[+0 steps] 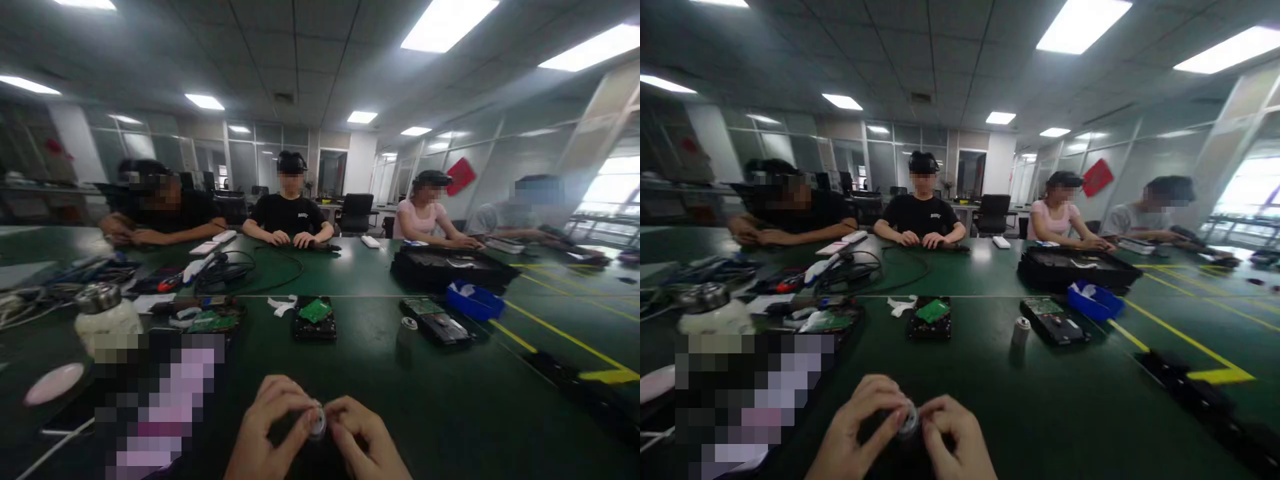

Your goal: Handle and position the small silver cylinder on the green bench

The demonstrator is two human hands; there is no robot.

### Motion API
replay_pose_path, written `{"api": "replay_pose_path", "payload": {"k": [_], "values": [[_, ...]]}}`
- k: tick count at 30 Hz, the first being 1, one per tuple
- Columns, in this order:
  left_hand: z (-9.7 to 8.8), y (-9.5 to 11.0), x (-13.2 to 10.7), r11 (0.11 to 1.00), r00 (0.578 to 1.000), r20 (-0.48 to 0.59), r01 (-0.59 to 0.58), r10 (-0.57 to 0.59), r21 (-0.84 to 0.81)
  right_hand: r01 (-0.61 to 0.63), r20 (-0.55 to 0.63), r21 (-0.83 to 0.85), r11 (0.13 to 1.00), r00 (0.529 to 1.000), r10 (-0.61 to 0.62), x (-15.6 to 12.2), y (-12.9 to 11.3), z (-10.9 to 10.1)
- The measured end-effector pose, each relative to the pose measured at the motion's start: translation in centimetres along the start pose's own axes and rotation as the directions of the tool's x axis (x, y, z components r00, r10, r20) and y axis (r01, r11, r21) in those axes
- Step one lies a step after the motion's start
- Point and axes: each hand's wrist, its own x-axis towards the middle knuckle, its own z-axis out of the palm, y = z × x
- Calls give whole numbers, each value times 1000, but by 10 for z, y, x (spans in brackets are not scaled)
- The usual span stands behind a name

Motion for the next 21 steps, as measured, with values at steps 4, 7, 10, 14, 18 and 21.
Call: {"api": "replay_pose_path", "payload": {"k": [4,7,10,14,18,21], "values": [[-4,-10,-7,955,978,-106,202,-182,220,-37,4,15,999,999,37,0,-3,-2],[-5,-13,-6,839,914,-4,373,-405,396,-62,11,15,998,998,61,0,-5,-3],[-5,-14,-5,782,874,61,399,-483,478,-42,9,-3,999,999,42,0,-5,-3],[-7,-13,-5,764,856,42,437,-516,474,-11,5,-64,998,1000,11,1,-4,-1],[-7,-17,-5,792,870,40,427,-491,436,-42,-21,-64,997,999,41,1,-6,-1],[-7,-18,-4,865,918,-8,376,-396,331,-69,-19,-47,997,998,68,1,-8,-2]]}}
